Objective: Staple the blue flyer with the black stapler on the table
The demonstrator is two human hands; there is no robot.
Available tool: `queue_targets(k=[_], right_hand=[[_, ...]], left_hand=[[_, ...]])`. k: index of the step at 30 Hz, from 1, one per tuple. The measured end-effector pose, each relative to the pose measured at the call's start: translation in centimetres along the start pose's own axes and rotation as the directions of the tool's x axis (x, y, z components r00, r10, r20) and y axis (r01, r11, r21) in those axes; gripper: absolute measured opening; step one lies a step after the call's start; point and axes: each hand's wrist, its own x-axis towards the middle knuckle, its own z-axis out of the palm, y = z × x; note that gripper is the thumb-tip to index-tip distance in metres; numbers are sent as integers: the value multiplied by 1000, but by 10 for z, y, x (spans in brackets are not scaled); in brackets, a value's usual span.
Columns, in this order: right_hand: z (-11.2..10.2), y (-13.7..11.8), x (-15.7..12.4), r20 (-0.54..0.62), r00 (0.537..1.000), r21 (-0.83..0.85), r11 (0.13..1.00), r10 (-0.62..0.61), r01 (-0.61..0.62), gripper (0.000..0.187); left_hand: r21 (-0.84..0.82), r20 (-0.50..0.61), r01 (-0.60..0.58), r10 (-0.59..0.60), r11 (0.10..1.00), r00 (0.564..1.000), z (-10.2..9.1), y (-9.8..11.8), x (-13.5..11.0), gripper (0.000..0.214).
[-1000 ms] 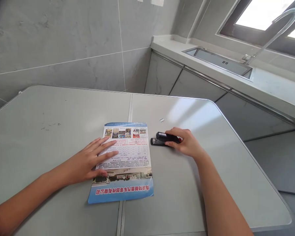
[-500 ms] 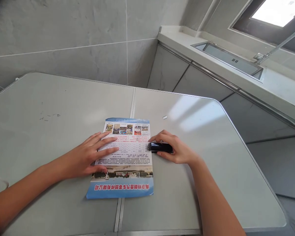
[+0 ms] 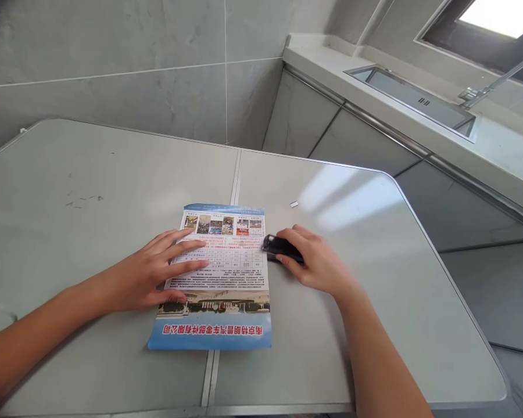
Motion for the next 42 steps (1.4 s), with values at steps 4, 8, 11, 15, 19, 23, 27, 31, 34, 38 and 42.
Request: queue_targets(k=[4,8,11,15,19,23,27,31,34,38,42], right_hand=[[0,0,1,-5,999,53,998,-38,38,14],[-1,0,3,85,986,198,972,-146,127,23],[-1,-2,2,117,988,188,979,-96,73,29],[2,-8,0,114,993,87,996,-22,12,22],[4,-19,1,106,994,4,999,-36,36,24],[7,-29,6,97,992,51,996,-82,77,23],[13,-34,8,16,1000,20,1000,-23,22,26],[17,-36,7,-35,999,-11,1000,-25,24,27],[16,-37,5,-65,998,7,1000,-16,17,30],[15,-40,4,-53,999,19,1000,15,-14,27],[15,-43,4,-18,999,-36,999,33,-34,26]], left_hand=[[2,11,-13,13,1000,1000,-1,1,0,66],[-5,2,-22,22,1000,1000,-1,2,0,64],[30,34,-24,23,999,999,-1,3,-1,64],[51,72,-24,20,998,997,-4,5,0,64],[47,126,-24,18,999,992,-10,7,0,65],[37,139,-38,33,999,990,-12,8,1,62],[30,145,-39,34,999,989,-12,9,1,60],[36,142,-44,38,998,989,-13,9,1,58],[46,139,-57,50,997,989,-14,9,1,58],[58,124,-53,45,997,991,-14,9,1,60],[63,126,-48,39,997,991,-13,10,1,60]])
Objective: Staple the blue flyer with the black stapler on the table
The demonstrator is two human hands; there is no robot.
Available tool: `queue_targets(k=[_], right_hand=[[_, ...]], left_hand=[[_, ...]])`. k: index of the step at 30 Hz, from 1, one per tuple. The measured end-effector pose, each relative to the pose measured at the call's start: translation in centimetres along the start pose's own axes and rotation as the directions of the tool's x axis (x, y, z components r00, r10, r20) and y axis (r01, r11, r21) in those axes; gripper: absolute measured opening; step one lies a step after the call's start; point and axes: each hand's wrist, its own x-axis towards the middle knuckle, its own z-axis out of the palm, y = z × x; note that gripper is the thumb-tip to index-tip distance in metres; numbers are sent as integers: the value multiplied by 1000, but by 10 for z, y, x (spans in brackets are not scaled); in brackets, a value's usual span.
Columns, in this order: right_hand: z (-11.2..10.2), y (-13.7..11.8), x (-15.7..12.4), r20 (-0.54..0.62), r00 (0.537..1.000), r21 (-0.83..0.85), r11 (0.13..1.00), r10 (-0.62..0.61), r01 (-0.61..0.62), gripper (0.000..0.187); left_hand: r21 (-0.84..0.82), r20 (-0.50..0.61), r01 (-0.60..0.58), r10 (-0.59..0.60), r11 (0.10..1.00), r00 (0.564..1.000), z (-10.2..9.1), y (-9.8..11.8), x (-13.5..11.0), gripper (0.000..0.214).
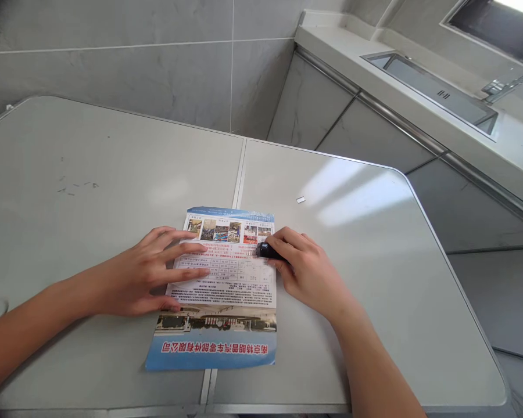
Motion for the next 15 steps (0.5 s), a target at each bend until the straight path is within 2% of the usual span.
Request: queue_targets(k=[15], right_hand=[[4,-1,3,32,999,-52,999,-9,10,26]], left_hand=[[-15,7,15,-15,1000,1000,1,1,-1,61]])
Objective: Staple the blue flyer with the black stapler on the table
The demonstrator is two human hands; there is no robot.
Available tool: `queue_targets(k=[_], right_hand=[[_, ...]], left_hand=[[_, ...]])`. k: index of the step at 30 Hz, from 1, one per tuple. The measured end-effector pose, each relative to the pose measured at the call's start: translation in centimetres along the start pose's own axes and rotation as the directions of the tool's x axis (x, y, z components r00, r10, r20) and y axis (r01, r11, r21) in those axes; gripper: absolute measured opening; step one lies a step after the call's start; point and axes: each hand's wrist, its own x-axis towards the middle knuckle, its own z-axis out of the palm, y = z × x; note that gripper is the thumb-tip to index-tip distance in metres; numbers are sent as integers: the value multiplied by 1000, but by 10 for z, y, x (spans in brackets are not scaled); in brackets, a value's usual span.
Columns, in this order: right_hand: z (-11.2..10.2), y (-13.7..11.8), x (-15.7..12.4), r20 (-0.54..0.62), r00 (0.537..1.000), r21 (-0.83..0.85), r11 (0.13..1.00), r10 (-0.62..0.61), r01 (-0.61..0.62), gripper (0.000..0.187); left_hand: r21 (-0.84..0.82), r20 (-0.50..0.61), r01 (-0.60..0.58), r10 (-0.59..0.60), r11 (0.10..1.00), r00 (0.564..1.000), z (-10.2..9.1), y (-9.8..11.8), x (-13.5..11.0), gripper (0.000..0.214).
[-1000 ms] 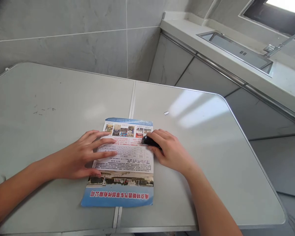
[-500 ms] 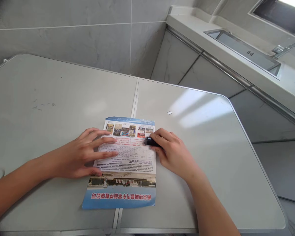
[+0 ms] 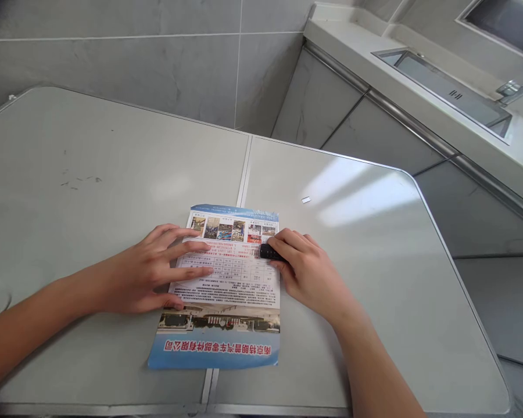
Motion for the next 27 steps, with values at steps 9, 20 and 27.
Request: queue_targets(k=[9,20,27], right_hand=[[-1,-3,1,15,999,39,999,34,-35,24],[4,5,-3,-24,1000,41,999,10,-9,28],[3,4,-5,-12,1000,-4,1000,15,-15,27]], left_hand=[[-29,-14,-1,0,1000,1000,1,1,0,63],[-66,-30,12,-14,998,999,0,3,1,60],[-82,-17,30,-31,996,999,1,4,1,59]])
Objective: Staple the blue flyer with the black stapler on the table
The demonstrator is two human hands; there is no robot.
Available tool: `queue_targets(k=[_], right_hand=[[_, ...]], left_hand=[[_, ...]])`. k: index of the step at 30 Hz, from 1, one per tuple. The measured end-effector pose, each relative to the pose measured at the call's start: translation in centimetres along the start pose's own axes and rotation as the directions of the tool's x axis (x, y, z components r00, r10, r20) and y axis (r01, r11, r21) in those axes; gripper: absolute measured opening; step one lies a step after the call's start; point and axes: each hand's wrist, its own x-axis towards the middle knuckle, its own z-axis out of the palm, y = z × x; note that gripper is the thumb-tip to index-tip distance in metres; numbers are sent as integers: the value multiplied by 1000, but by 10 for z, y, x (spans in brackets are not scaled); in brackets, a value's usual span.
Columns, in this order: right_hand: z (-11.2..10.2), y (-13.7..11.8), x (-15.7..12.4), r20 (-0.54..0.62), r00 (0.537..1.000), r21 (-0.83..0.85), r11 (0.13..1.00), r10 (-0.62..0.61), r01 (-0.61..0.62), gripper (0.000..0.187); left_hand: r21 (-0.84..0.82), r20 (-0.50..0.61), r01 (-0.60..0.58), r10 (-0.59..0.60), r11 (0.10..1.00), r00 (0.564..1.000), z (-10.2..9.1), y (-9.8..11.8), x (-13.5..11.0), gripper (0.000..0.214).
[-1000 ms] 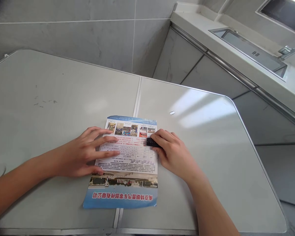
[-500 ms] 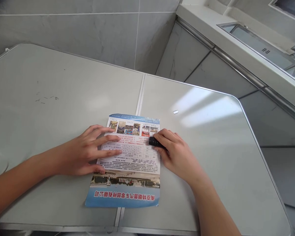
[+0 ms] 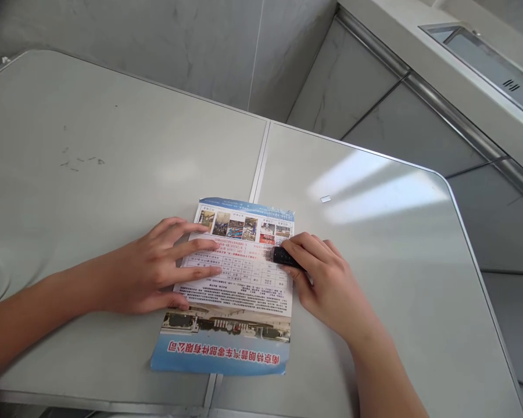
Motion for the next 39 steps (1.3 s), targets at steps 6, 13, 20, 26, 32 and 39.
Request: queue_targets(k=[6,13,20,26,32,39], right_hand=[[-1,-1,-2,6,999,14,999,34,-34,27],[0,-1,-3,6,998,21,998,55,-55,28],[1,-11,0,-26,998,-37,997,60,-61,29],[11,-24,10,-26,999,-164,986,39,-43,33],[12,-18,9,-41,999,-124,992,25,-30,31],[-15,32,2,118,993,52,999,-8,2,17]], left_hand=[[-14,2,10,-10,1000,1000,2,0,-1,62],[-45,-23,24,-25,999,999,3,1,-1,66],[-32,11,27,-27,999,1000,2,1,-1,63],[-30,-2,11,-11,999,1000,0,0,0,66],[17,10,-18,18,1000,1000,-2,-2,0,63],[48,18,-49,48,998,999,0,-7,1,56]])
